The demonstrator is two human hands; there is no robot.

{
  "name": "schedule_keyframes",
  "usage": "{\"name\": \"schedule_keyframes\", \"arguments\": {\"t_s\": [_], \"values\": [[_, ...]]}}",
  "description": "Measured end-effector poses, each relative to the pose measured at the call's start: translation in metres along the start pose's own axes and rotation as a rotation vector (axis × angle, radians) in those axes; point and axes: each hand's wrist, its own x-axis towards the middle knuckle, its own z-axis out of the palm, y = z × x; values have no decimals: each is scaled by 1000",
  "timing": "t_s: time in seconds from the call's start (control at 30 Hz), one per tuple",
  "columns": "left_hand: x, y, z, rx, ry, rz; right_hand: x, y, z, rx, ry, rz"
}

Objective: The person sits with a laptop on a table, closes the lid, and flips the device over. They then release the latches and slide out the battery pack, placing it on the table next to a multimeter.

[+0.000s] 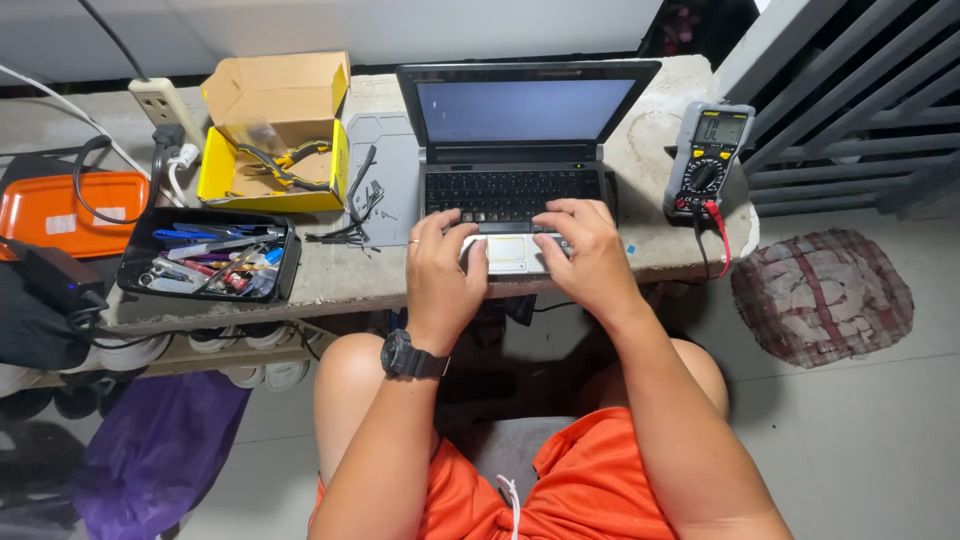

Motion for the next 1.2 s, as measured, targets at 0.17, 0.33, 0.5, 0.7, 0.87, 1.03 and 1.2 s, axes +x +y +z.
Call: {"name": "schedule_keyframes", "arguments": {"t_s": [0.17, 0.33, 0.5, 0.7, 0.87, 1.03, 1.2], "values": [[10, -8, -25, -76, 34, -133, 5, 11, -21, -11, 64, 19], [14, -29, -37, -289, 93, -335, 1, 38, -36, -29, 129, 113], [17, -23, -47, -430, 76, -567, -6, 61, -43, -59, 202, 284], [19, -18, -47, -468, 49, -602, -4, 52, -48, -39, 150, 444], [19, -21, -48, -463, 33, -597, -5, 55, -45, -56, 119, 491], [17, -24, -46, -450, 28, -580, -5, 57, -44, -73, 96, 516], [15, -28, -44, -450, 33, -561, -8, 67, -40, -52, 81, 473]]}}
